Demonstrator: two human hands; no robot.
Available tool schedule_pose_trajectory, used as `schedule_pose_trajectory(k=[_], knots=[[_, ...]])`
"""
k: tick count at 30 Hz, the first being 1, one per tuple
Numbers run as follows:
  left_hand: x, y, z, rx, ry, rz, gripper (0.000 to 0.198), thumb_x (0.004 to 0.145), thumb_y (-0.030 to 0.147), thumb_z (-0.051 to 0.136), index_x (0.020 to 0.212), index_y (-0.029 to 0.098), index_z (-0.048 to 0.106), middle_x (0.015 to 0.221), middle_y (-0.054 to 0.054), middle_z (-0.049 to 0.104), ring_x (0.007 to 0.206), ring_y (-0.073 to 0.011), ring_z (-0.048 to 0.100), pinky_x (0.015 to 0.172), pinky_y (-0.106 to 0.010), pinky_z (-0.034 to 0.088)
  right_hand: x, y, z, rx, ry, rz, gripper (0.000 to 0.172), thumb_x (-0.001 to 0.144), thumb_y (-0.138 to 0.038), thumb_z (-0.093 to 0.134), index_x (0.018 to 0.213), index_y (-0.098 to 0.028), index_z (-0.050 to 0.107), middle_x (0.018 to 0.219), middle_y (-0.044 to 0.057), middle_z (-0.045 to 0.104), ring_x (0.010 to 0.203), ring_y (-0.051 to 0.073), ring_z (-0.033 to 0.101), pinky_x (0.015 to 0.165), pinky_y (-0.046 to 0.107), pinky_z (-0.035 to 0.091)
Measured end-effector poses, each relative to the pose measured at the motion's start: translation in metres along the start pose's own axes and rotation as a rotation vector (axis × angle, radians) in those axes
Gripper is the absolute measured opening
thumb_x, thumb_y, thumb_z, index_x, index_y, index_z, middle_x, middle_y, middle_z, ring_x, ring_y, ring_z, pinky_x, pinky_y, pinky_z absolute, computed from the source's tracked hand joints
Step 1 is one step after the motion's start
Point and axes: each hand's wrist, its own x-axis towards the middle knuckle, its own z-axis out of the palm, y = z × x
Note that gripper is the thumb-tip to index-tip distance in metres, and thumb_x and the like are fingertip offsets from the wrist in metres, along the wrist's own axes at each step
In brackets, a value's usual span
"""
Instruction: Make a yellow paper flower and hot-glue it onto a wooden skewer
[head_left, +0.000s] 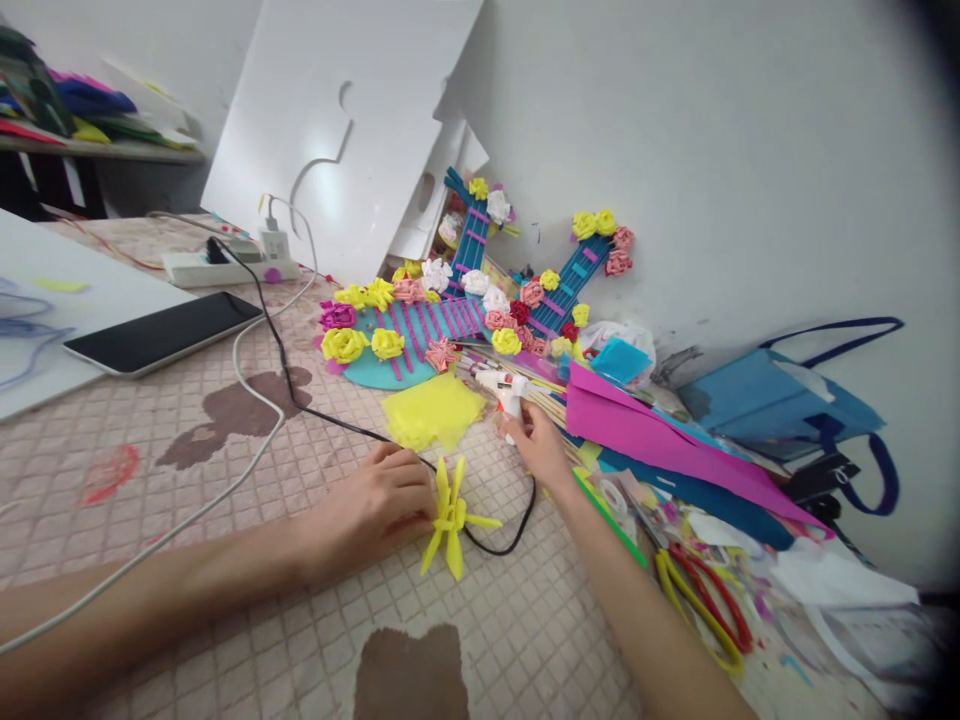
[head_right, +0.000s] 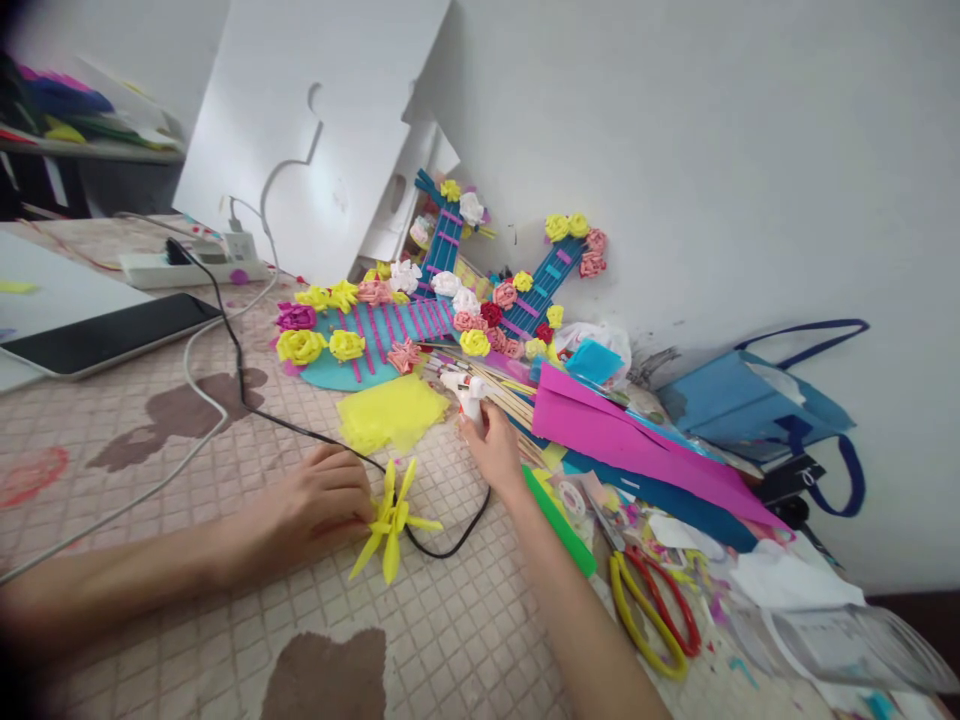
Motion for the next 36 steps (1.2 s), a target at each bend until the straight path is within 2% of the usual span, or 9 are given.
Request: schedule_pose_trajectory(k=[3,6,7,10,12,14,20,27,36], knots=[[0.000,0.000,0.000,-0.011,-0.017,-0.001,0.014,0.089,0.021,0.051,0.079,0.019,0.059,0.081,0.000,0.061,0.081,-0.0145,0.051,0.082,-0.031,0.033,-0.004,-0.005,-0.006,-0.001,0.056,0.017,0.041,0.083,-0.040,0.050,0.114,-0.013,0.054,0.100,0.012,0.063,0.087,0.023,0.059,0.077,0.038,0.047],[-0.001,-0.001,0.000,-0.016,-0.026,-0.002,0.014,0.090,0.023,0.050,0.081,0.019,0.060,0.083,0.000,0.061,0.083,-0.0145,0.051,0.082,-0.031,0.033,-0.022,-0.025,-0.016,-0.044,0.255,-0.030,0.038,0.083,-0.036,0.050,0.115,-0.014,0.051,0.105,0.012,0.057,0.094,0.023,0.055,0.080,0.040,0.046],[-0.001,-0.002,0.000,-0.015,-0.025,0.003,0.015,0.090,0.023,0.050,0.081,0.019,0.061,0.082,-0.001,0.061,0.083,-0.0147,0.051,0.082,-0.031,0.033,-0.032,-0.035,-0.019,-0.040,0.265,-0.061,0.034,0.084,-0.034,0.049,0.113,-0.017,0.052,0.105,0.011,0.056,0.094,0.022,0.054,0.080,0.039,0.046],[-0.001,-0.002,0.000,-0.003,-0.027,0.017,0.016,0.091,0.024,0.049,0.082,0.019,0.062,0.081,-0.001,0.061,0.083,-0.0151,0.051,0.083,-0.032,0.033,-0.066,-0.069,-0.024,-0.010,0.110,-0.137,0.021,0.085,-0.029,0.049,0.104,-0.021,0.053,0.102,0.007,0.057,0.094,0.021,0.053,0.078,0.038,0.046],[-0.001,-0.001,0.001,0.014,-0.035,0.025,0.015,0.091,0.024,0.049,0.083,0.019,0.062,0.082,-0.001,0.061,0.084,-0.0154,0.051,0.083,-0.032,0.033,-0.087,-0.087,-0.023,0.016,-0.004,-0.178,0.020,0.084,-0.026,0.050,0.103,-0.022,0.052,0.102,0.007,0.056,0.099,0.023,0.052,0.082,0.040,0.044],[-0.002,0.000,0.002,0.031,-0.040,0.030,0.015,0.091,0.024,0.049,0.084,0.019,0.062,0.082,-0.001,0.061,0.085,-0.0158,0.051,0.083,-0.033,0.033,-0.101,-0.097,-0.018,0.039,-0.053,-0.181,0.021,0.081,-0.024,0.052,0.102,-0.023,0.051,0.104,0.007,0.055,0.102,0.024,0.050,0.086,0.042,0.043],[-0.001,-0.001,0.004,0.056,-0.047,0.023,0.015,0.091,0.025,0.050,0.084,0.018,0.062,0.083,-0.002,0.062,0.085,-0.0161,0.051,0.084,-0.033,0.033,-0.109,-0.096,-0.002,0.088,-0.116,-0.126,0.030,0.074,-0.019,0.056,0.103,-0.023,0.048,0.104,0.006,0.053,0.103,0.023,0.049,0.088,0.041,0.042],[0.001,-0.001,0.005,0.027,-0.053,0.007,0.013,0.090,0.026,0.052,0.084,0.018,0.061,0.085,-0.002,0.062,0.088,-0.0164,0.051,0.085,-0.033,0.034,-0.110,-0.094,0.002,0.082,-0.132,-0.110,0.032,0.072,-0.019,0.057,0.102,-0.023,0.048,0.103,0.006,0.053,0.101,0.024,0.049,0.088,0.042,0.042],[0.000,0.001,0.006,-0.141,0.044,-0.184,0.018,0.084,0.027,0.056,0.099,0.017,0.054,0.098,-0.005,0.058,0.092,-0.0182,0.053,0.080,-0.031,0.043,-0.109,-0.092,0.003,0.065,-0.145,-0.110,0.030,0.073,-0.020,0.057,0.101,-0.023,0.048,0.102,0.007,0.053,0.100,0.025,0.048,0.087,0.043,0.042]])
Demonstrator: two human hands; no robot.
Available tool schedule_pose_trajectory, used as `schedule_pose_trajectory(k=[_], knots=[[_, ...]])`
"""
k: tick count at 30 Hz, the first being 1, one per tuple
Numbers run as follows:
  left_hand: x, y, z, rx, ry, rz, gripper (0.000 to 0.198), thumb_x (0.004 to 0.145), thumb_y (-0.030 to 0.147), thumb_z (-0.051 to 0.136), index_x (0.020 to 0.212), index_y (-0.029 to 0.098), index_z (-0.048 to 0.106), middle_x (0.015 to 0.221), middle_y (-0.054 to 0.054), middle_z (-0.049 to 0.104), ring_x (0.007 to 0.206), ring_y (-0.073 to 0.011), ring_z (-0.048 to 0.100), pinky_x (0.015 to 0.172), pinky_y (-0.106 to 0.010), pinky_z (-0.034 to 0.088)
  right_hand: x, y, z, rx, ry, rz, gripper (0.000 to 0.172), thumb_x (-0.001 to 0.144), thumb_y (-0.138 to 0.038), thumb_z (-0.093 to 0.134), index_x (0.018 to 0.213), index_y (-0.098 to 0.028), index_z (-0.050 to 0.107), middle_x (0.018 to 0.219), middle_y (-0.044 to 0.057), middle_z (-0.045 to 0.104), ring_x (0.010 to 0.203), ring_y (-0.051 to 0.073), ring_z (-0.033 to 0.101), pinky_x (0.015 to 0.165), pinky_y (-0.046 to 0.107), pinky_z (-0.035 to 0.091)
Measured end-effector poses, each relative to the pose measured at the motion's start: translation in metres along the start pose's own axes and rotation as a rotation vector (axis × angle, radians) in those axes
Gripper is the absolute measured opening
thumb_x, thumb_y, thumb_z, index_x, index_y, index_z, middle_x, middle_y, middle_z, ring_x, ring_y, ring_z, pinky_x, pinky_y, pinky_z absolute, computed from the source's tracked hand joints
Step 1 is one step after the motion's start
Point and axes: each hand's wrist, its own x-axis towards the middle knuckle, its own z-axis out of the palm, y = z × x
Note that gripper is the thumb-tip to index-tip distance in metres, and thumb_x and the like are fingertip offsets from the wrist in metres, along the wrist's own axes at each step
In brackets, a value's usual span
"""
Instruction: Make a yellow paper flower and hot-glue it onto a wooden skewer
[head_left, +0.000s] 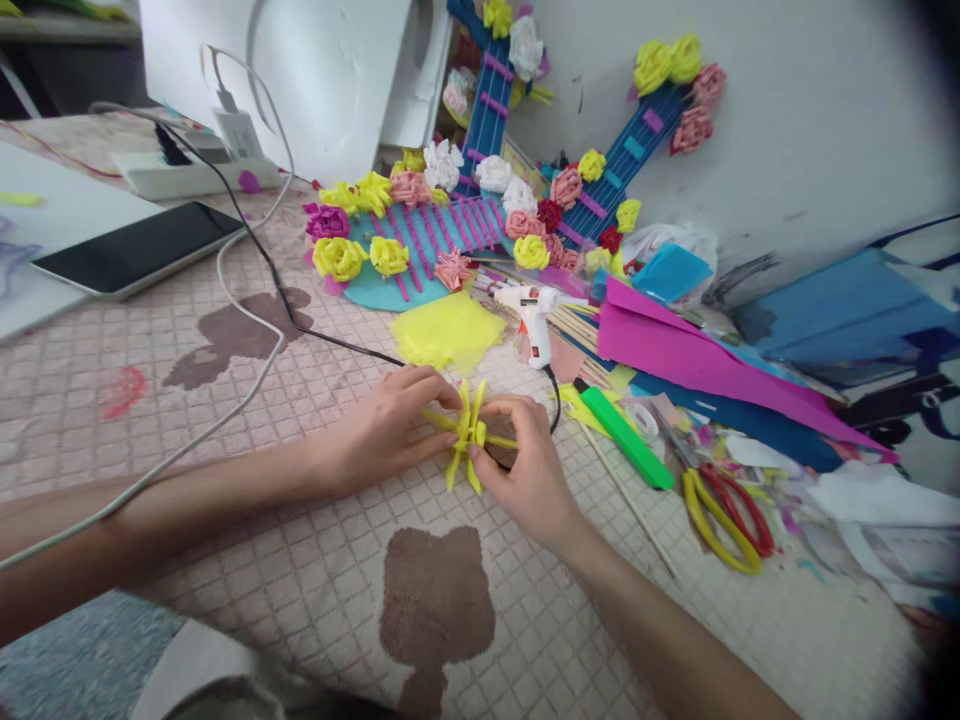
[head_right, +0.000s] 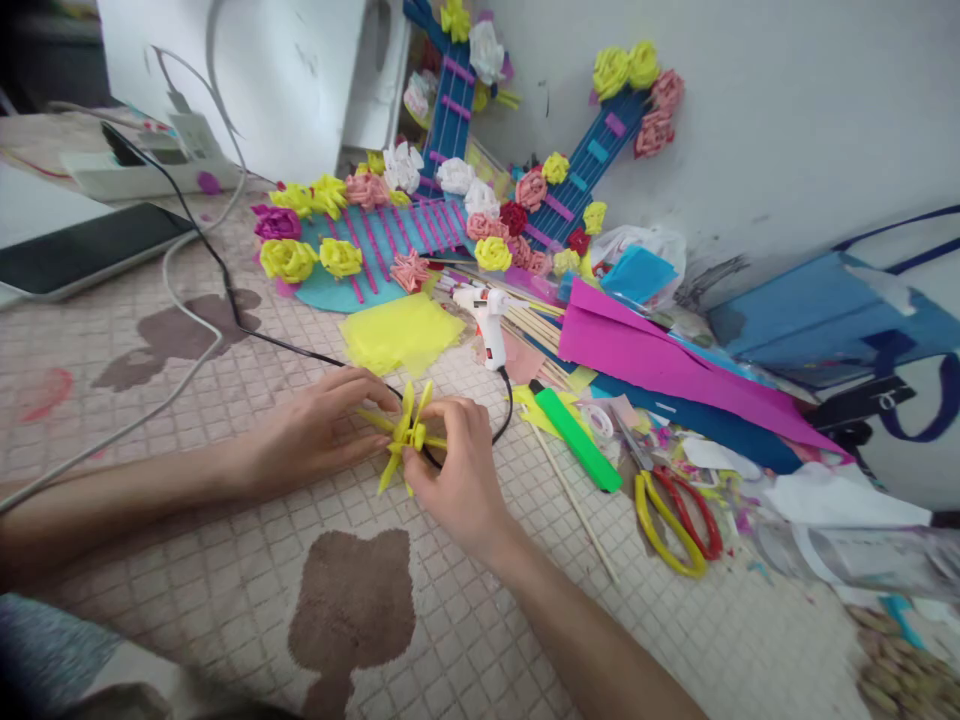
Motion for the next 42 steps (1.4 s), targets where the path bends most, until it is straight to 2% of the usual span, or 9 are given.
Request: schedule_pose_trajectory(k=[13,18,21,28,32,34,37,42], knots=[[0.001,-0.002,0.012,0.013,0.022,-0.080,0.018,0.078,0.023,0.061,0.093,0.018,0.054,0.094,-0.004,0.061,0.094,-0.0211,0.056,0.083,-0.037,0.042,-0.001,0.002,0.003,-0.015,0.007,-0.011,0.030,0.073,-0.017,0.058,0.100,-0.022,0.046,0.101,0.006,0.051,0.100,0.024,0.047,0.088,0.043,0.042],[0.003,-0.006,0.007,-0.178,0.018,-0.129,0.017,0.082,0.025,0.057,0.097,0.017,0.054,0.093,-0.005,0.062,0.085,-0.0169,0.059,0.072,-0.030,0.047,-0.001,0.003,0.002,0.016,-0.009,0.016,0.030,0.074,-0.016,0.057,0.101,-0.022,0.047,0.103,0.007,0.050,0.100,0.023,0.048,0.087,0.043,0.043],[0.004,-0.009,0.006,-0.228,-0.001,-0.131,0.021,0.080,0.025,0.059,0.098,0.017,0.054,0.095,-0.005,0.062,0.085,-0.0171,0.060,0.073,-0.030,0.049,-0.002,0.004,0.002,0.032,-0.018,0.034,0.029,0.075,-0.016,0.057,0.101,-0.022,0.047,0.104,0.007,0.050,0.101,0.023,0.048,0.088,0.043,0.044],[0.004,-0.002,0.010,-0.047,0.033,-0.112,0.019,0.074,0.019,0.062,0.092,0.019,0.055,0.092,-0.004,0.062,0.092,-0.0203,0.058,0.079,-0.034,0.045,-0.004,0.004,0.003,0.044,-0.020,0.041,0.030,0.075,-0.016,0.057,0.102,-0.023,0.046,0.105,0.007,0.050,0.102,0.024,0.048,0.089,0.045,0.044],[0.004,-0.002,0.008,-0.156,0.031,-0.111,0.015,0.082,0.021,0.054,0.096,0.018,0.054,0.094,-0.004,0.062,0.088,-0.0169,0.059,0.078,-0.031,0.046,-0.003,0.003,0.002,0.054,-0.020,0.046,0.030,0.075,-0.016,0.057,0.102,-0.023,0.046,0.104,0.007,0.050,0.101,0.024,0.048,0.088,0.045,0.045],[0.004,-0.002,0.007,-0.181,0.016,-0.102,0.018,0.082,0.027,0.056,0.098,0.018,0.054,0.096,-0.004,0.062,0.089,-0.0174,0.059,0.079,-0.032,0.045,-0.003,0.003,0.001,0.046,-0.016,0.035,0.030,0.074,-0.015,0.057,0.101,-0.023,0.047,0.103,0.007,0.050,0.101,0.023,0.048,0.087,0.044,0.045],[0.003,-0.001,0.009,-0.097,0.011,-0.099,0.026,0.076,0.030,0.064,0.097,0.019,0.054,0.097,-0.004,0.062,0.095,-0.0207,0.057,0.084,-0.037,0.042,-0.003,0.003,0.001,0.032,-0.011,0.021,0.029,0.075,-0.015,0.057,0.101,-0.022,0.047,0.103,0.007,0.051,0.101,0.023,0.048,0.087,0.043,0.044],[0.003,-0.001,0.014,-0.039,0.029,-0.115,0.025,0.075,0.026,0.065,0.096,0.020,0.054,0.096,-0.003,0.062,0.097,-0.0216,0.057,0.085,-0.039,0.041,-0.003,0.004,0.003,0.016,-0.002,0.011,0.028,0.075,-0.017,0.058,0.100,-0.022,0.047,0.101,0.006,0.051,0.099,0.023,0.048,0.086,0.043,0.044]])
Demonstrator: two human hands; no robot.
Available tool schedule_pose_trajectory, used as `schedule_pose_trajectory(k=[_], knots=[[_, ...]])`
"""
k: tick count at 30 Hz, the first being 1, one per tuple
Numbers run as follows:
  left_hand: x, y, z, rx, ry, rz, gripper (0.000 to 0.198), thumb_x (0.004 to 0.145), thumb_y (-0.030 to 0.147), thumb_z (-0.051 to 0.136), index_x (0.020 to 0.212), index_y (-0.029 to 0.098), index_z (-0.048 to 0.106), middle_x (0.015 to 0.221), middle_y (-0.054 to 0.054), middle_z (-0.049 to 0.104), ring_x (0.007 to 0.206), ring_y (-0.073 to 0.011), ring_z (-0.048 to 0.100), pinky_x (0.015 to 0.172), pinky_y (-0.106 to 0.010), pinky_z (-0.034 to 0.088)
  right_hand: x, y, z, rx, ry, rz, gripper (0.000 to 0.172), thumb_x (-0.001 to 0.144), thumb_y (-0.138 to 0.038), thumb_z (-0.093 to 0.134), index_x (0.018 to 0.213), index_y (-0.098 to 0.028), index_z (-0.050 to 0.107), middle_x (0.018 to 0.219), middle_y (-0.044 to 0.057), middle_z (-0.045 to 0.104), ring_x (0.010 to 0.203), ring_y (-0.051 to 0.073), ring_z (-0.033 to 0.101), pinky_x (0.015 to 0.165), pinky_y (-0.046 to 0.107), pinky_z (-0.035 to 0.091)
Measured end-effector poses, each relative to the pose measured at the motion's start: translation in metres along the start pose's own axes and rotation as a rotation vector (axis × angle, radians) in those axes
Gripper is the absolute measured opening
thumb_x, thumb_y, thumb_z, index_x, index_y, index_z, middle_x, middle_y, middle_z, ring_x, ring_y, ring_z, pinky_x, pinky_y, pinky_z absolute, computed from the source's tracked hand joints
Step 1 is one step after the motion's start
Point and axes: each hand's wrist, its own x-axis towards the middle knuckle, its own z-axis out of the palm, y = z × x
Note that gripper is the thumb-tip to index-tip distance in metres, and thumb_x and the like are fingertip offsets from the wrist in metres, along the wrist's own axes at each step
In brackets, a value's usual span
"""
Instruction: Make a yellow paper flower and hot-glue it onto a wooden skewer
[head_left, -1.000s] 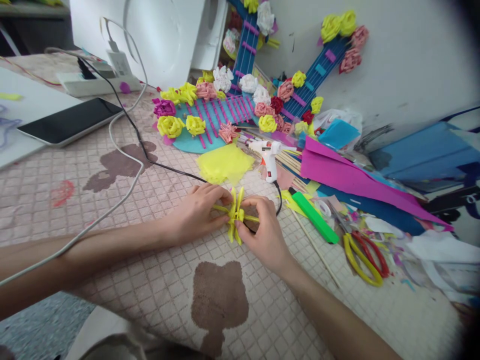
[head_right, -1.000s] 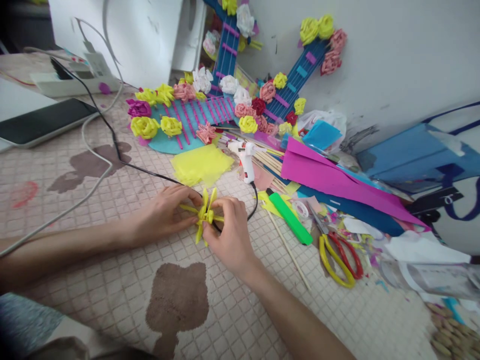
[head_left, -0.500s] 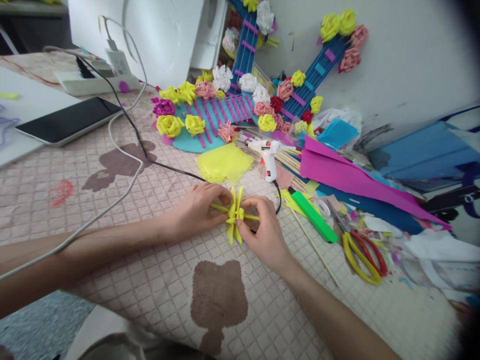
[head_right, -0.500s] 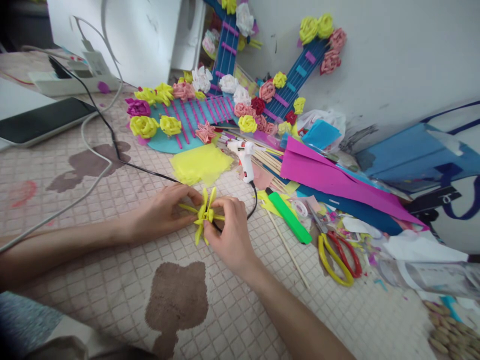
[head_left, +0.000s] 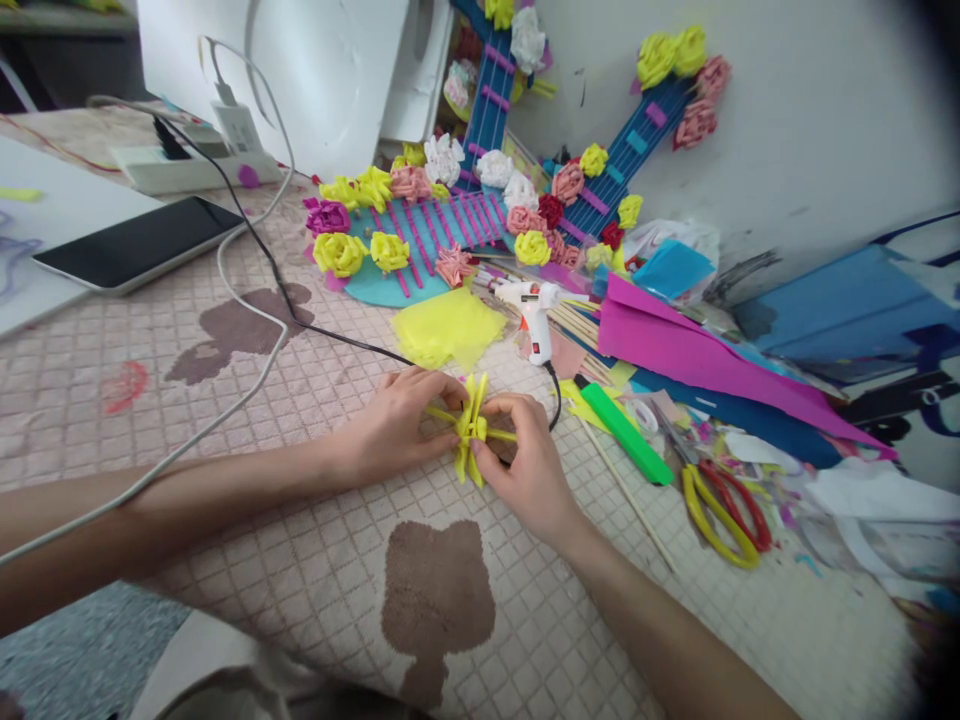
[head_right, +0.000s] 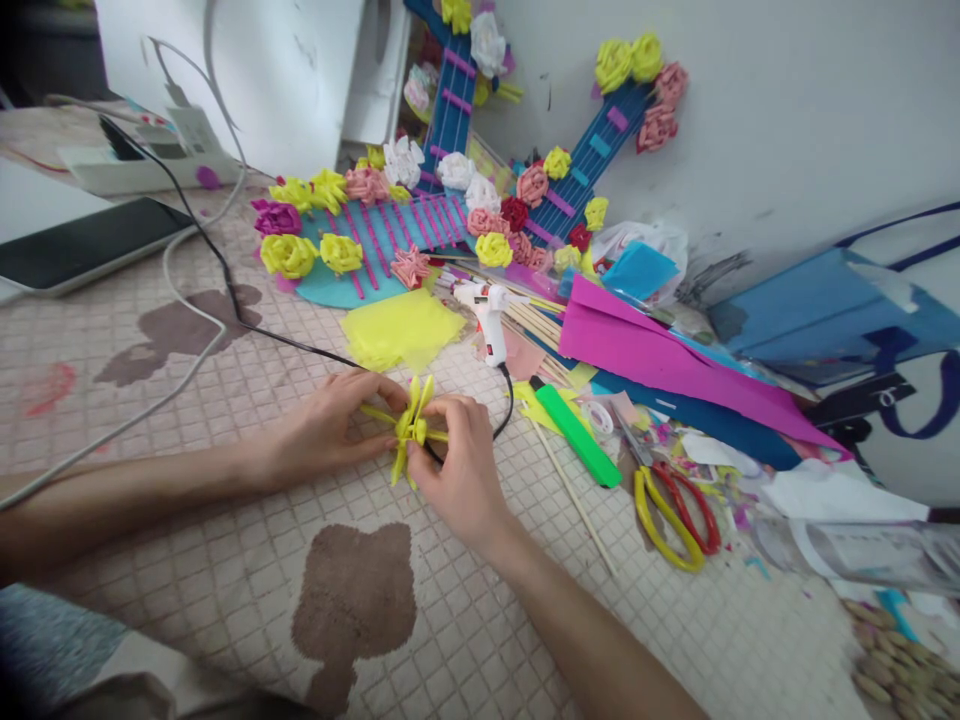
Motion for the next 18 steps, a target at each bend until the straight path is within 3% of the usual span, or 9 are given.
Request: schedule_pose_trajectory(k=[7,18], knots=[[0.002,-0.001,-0.010,-0.198,-0.029,0.012,0.026,0.079,0.026,0.061,0.103,0.018,0.053,0.100,-0.006,0.061,0.095,-0.0194,0.059,0.082,-0.034,0.048,-0.001,0.000,-0.001,0.058,-0.007,0.025,0.028,0.076,-0.018,0.057,0.102,-0.023,0.048,0.103,0.006,0.051,0.100,0.023,0.049,0.088,0.043,0.045],[0.000,0.003,-0.017,-0.141,-0.076,0.064,0.033,0.075,0.019,0.062,0.107,0.018,0.052,0.105,-0.007,0.060,0.099,-0.0198,0.057,0.085,-0.033,0.047,-0.003,-0.001,-0.006,0.121,0.061,0.040,0.023,0.083,-0.019,0.050,0.105,-0.024,0.048,0.106,0.006,0.053,0.103,0.021,0.051,0.089,0.041,0.045]])
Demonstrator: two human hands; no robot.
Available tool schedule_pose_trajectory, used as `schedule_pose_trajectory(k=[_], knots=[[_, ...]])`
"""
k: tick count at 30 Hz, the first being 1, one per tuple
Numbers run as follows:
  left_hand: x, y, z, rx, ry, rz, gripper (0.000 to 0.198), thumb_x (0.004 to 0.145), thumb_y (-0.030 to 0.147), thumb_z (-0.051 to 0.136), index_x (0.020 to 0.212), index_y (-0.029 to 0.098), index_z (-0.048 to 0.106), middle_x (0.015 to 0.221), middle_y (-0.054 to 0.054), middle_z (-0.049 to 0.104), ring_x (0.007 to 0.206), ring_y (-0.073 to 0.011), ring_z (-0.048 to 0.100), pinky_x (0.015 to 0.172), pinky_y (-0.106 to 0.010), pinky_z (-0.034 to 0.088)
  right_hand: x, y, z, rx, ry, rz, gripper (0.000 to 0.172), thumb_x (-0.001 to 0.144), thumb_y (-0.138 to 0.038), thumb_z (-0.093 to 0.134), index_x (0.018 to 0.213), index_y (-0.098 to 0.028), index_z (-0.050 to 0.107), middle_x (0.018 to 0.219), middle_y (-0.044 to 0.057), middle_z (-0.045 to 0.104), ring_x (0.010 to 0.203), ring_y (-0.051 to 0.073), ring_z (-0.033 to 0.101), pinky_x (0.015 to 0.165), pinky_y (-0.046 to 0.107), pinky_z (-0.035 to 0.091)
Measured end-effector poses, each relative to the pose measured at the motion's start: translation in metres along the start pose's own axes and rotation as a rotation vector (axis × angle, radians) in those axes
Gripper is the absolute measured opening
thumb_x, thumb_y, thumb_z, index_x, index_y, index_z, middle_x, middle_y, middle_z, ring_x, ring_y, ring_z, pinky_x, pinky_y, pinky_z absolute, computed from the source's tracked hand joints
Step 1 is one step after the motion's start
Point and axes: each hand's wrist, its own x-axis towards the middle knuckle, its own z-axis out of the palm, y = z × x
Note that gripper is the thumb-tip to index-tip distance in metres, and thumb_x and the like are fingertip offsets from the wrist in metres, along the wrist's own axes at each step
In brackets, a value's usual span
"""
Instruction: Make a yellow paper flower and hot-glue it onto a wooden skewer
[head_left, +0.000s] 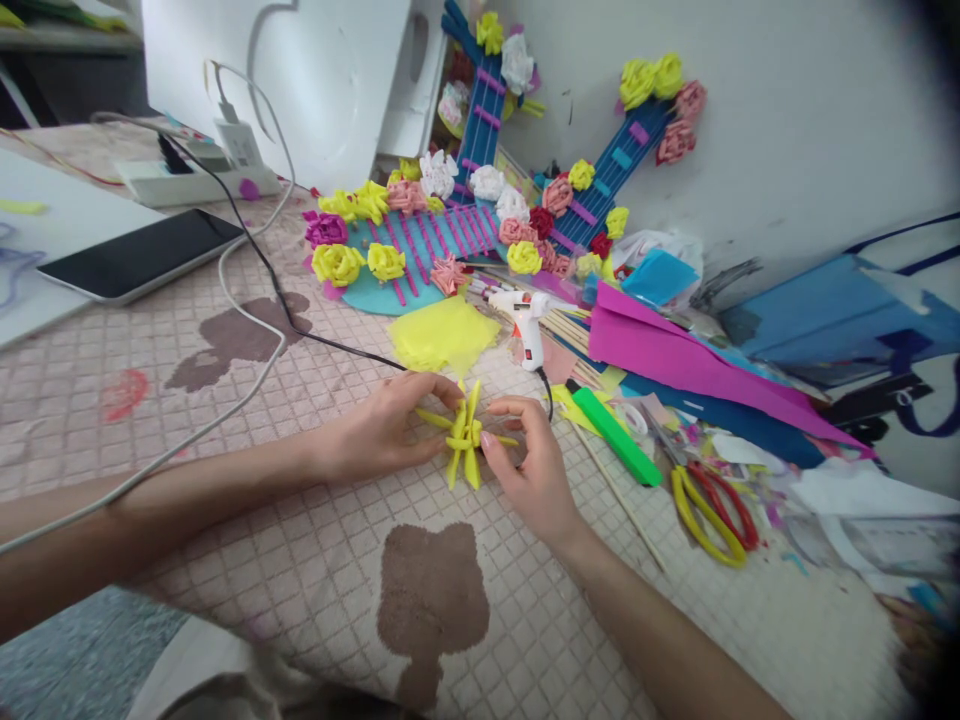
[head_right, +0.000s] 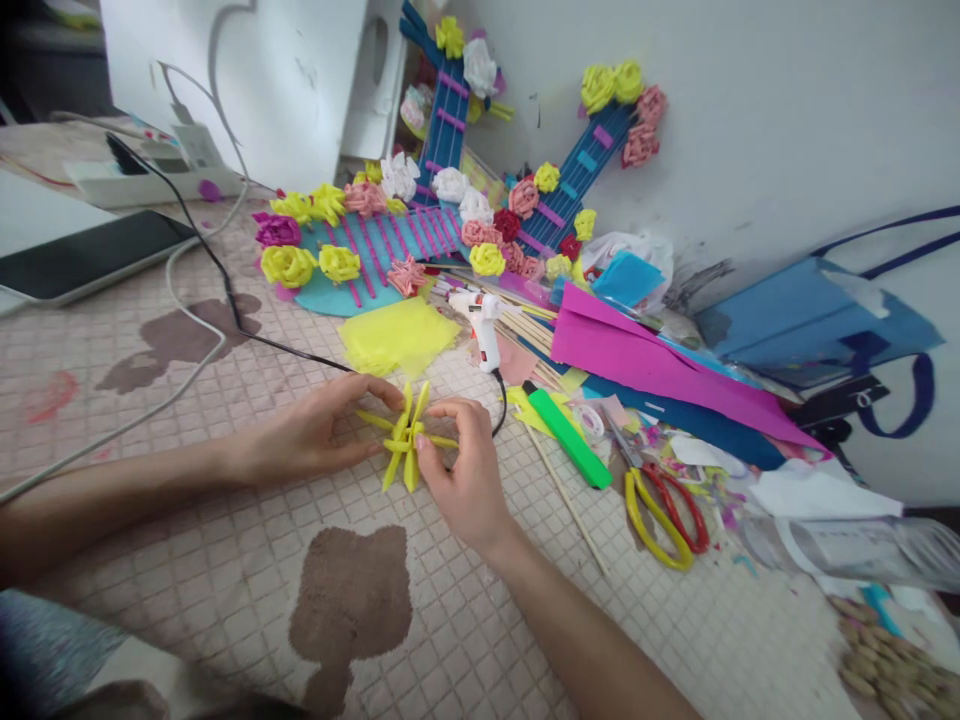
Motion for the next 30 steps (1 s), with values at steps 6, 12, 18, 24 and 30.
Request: schedule_pose_trajectory(k=[6,12,18,24,30], knots=[[-0.001,-0.004,0.003,-0.036,0.018,-0.024,0.029,0.077,0.018,0.059,0.106,0.018,0.053,0.104,-0.007,0.060,0.098,-0.0200,0.058,0.082,-0.033,0.049,0.001,-0.001,0.000,-0.032,-0.008,-0.038,0.026,0.080,-0.018,0.053,0.106,-0.023,0.049,0.105,0.006,0.054,0.103,0.021,0.051,0.089,0.040,0.044],[0.000,-0.008,0.006,-0.003,0.031,-0.018,0.026,0.079,0.022,0.059,0.104,0.019,0.053,0.103,-0.007,0.061,0.097,-0.0197,0.058,0.082,-0.033,0.048,0.002,-0.001,0.004,-0.071,-0.017,-0.047,0.033,0.076,-0.019,0.058,0.107,-0.023,0.048,0.105,0.006,0.054,0.102,0.023,0.050,0.088,0.042,0.044],[0.000,-0.008,0.011,0.092,0.041,-0.008,0.025,0.079,0.028,0.063,0.101,0.020,0.054,0.101,-0.005,0.062,0.098,-0.0210,0.057,0.085,-0.037,0.044,0.002,-0.001,0.007,-0.100,-0.016,-0.040,0.031,0.075,-0.020,0.059,0.104,-0.023,0.049,0.101,0.006,0.055,0.099,0.024,0.050,0.086,0.044,0.045],[0.000,-0.006,0.014,0.130,0.068,-0.027,0.026,0.077,0.023,0.063,0.100,0.020,0.053,0.099,-0.005,0.062,0.099,-0.0223,0.056,0.087,-0.040,0.042,-0.001,0.001,0.009,-0.077,-0.024,-0.006,0.028,0.077,-0.020,0.059,0.103,-0.023,0.050,0.101,0.006,0.055,0.097,0.024,0.052,0.084,0.044,0.048],[0.001,-0.005,0.006,0.037,0.074,-0.017,0.025,0.080,0.027,0.060,0.102,0.019,0.053,0.100,-0.005,0.062,0.090,-0.0176,0.059,0.075,-0.029,0.048,-0.004,0.006,0.013,0.027,-0.015,0.073,0.029,0.077,-0.021,0.058,0.105,-0.022,0.049,0.100,0.006,0.055,0.095,0.021,0.056,0.082,0.041,0.052]])
